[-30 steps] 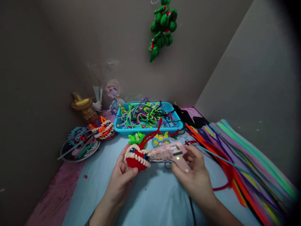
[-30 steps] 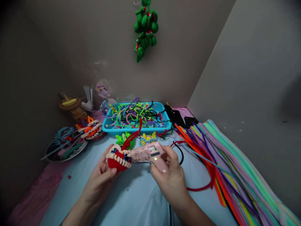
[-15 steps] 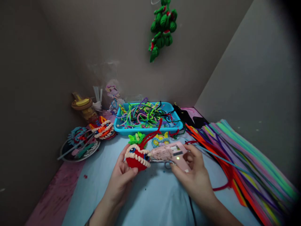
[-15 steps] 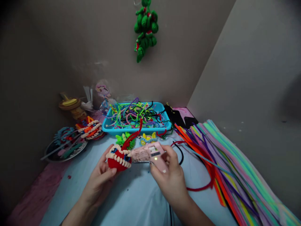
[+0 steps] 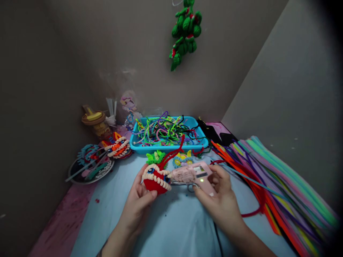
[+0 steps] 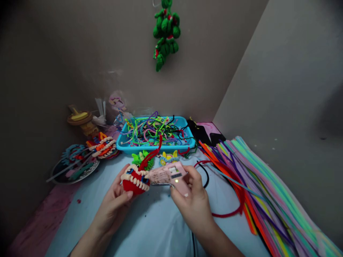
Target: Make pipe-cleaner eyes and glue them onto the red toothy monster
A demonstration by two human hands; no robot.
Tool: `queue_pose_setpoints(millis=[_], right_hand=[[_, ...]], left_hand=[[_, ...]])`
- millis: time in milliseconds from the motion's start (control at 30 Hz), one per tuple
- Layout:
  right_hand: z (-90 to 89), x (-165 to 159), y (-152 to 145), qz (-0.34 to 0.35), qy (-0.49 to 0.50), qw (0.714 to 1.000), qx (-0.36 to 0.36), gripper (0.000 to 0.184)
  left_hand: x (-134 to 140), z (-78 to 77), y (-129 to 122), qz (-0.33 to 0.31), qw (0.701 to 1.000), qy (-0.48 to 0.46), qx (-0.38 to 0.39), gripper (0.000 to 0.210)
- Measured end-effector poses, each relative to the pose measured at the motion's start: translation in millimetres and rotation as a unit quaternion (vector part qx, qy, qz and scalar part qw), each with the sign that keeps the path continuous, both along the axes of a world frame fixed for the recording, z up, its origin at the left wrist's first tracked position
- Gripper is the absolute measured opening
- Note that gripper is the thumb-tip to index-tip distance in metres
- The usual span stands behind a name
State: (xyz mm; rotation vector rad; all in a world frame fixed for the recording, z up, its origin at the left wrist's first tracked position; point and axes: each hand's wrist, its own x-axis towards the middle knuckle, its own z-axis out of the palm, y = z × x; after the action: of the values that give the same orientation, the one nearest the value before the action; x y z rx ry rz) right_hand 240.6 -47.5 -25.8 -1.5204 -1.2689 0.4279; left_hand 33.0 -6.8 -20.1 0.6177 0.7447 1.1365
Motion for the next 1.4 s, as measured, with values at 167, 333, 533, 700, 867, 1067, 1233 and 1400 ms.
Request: queue_pose_setpoints(millis=[167, 333, 533, 700, 867, 1067, 1233, 1400], right_hand=[[0.3, 0.3, 0.9, 0.006, -0.004, 1.0, 0.017, 0.054], [0.6, 0.0, 0.5, -0.001, -0.005, 1.0, 0.009, 0.053], [0.0, -0.7, 0.1, -0.007, -0.003, 1.0, -0.006, 0.054], [-0.1, 0.2, -0.4, -0.006, -0.002, 1.0, -0.005, 0.055], [1.5, 0.9, -0.1, -0.014, -0.014, 1.0, -0.01, 0.052], [0.9, 0.4, 1.6, -0.021, -0.014, 1.0, -0.007, 0.051], [0.1, 0.6, 0.9, -0.022, -0.019, 1.0, -0.01, 0.051], [2.0, -0.1, 1.0, -0.026, -0.033, 0.999, -0.007, 0.049]], left_hand=[[-0.1, 1.0, 0.5, -0.001, 1.0, 0.005, -0.005, 0.085], [-1.0, 0.0, -0.3, -0.002, 1.0, -0.001, -0.002, 0.084], [-0.9, -0.9, -0.4, 0.0, 1.0, 0.008, -0.002, 0.085], [-0.4, -0.8, -0.2, 0.0, 1.0, 0.008, -0.005, 0.086], [-1.4, -1.6, -0.4, 0.0, 1.0, 0.0, -0.003, 0.086], [-0.7, -1.1, -0.8, 0.0, 1.0, -0.001, -0.004, 0.087], [-1.0, -1.1, -0.4, 0.003, 1.0, -0.001, -0.004, 0.088], [-1.0, -0.5, 0.4, 0.009, 1.0, -0.002, -0.005, 0.087]])
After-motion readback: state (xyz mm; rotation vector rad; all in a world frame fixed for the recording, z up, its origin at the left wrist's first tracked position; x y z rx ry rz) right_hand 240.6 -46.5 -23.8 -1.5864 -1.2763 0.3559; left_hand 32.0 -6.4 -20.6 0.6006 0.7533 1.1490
